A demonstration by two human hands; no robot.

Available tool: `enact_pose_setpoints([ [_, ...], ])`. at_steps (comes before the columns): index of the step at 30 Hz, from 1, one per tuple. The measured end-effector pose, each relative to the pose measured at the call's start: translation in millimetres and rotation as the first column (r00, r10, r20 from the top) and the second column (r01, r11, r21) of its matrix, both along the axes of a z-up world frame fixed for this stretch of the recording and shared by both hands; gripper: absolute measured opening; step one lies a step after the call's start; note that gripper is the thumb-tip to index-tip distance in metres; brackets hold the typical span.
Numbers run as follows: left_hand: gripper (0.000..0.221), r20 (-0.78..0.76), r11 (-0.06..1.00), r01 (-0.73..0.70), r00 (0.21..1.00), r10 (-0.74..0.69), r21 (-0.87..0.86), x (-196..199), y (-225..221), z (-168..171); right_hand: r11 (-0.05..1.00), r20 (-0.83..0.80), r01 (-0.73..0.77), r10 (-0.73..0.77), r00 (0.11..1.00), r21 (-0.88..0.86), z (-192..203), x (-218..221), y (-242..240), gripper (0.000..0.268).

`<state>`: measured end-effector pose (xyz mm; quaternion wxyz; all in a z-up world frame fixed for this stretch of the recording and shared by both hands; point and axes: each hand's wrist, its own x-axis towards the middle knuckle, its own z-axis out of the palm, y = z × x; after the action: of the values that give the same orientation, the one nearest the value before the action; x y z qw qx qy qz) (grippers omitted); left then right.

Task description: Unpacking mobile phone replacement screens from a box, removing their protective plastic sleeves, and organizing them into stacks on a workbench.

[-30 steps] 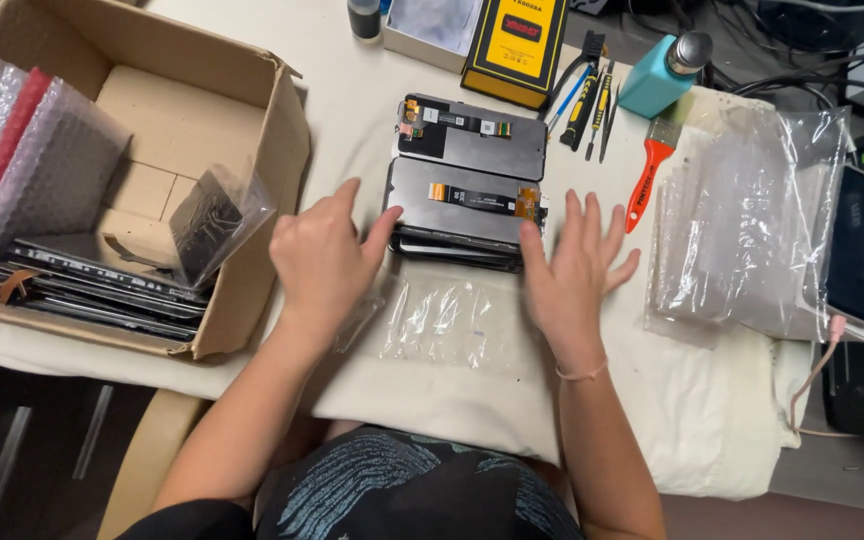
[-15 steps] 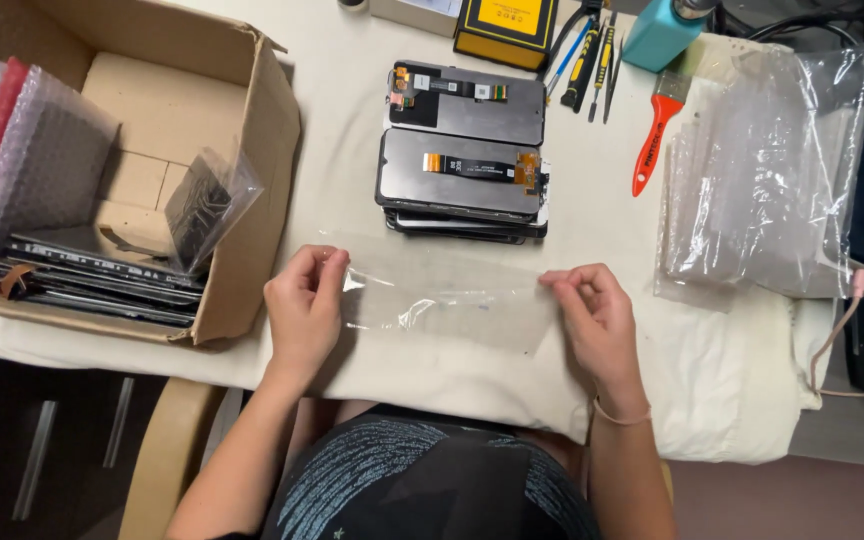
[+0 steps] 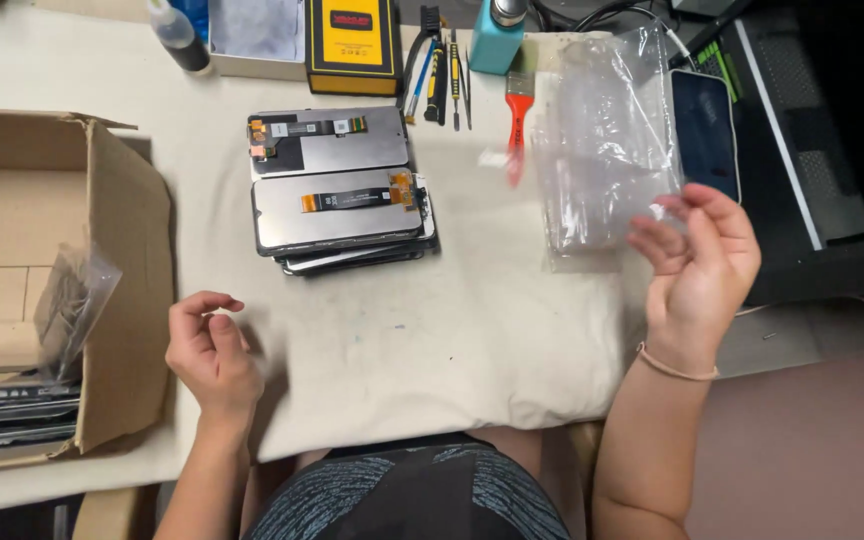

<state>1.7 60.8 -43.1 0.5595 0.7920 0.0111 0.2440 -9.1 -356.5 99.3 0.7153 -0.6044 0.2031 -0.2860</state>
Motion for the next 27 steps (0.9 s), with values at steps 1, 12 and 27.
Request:
enact_pose_setpoints([
  [1, 0.051, -0.022, 1.000, 0.017, 1.000, -0.017, -0.018, -0.5, -1.5, -2.0, 0.994, -0.012, 0.103, -0.103, 0.995, 0.020, 5.2, 1.2, -1.3, 0.018],
  [12, 0.048, 0.063, 0.999, 0.051, 0.997, -0.052, 0.012, 6.0, 10.3, -42.3, 0.979, 0.071, 0.164, -0.156, 0.985, -0.124, -70.6, 2.3, -32.2, 0.037],
  [27, 0.048, 0.066, 0.995, 0.100, 0.993, -0.101, 0.029, 5.3, 1.9, -14.0, 0.993, 0.028, -0.016, 0.019, 0.999, -0.115, -72.2, -14.7, -21.7, 0.054],
])
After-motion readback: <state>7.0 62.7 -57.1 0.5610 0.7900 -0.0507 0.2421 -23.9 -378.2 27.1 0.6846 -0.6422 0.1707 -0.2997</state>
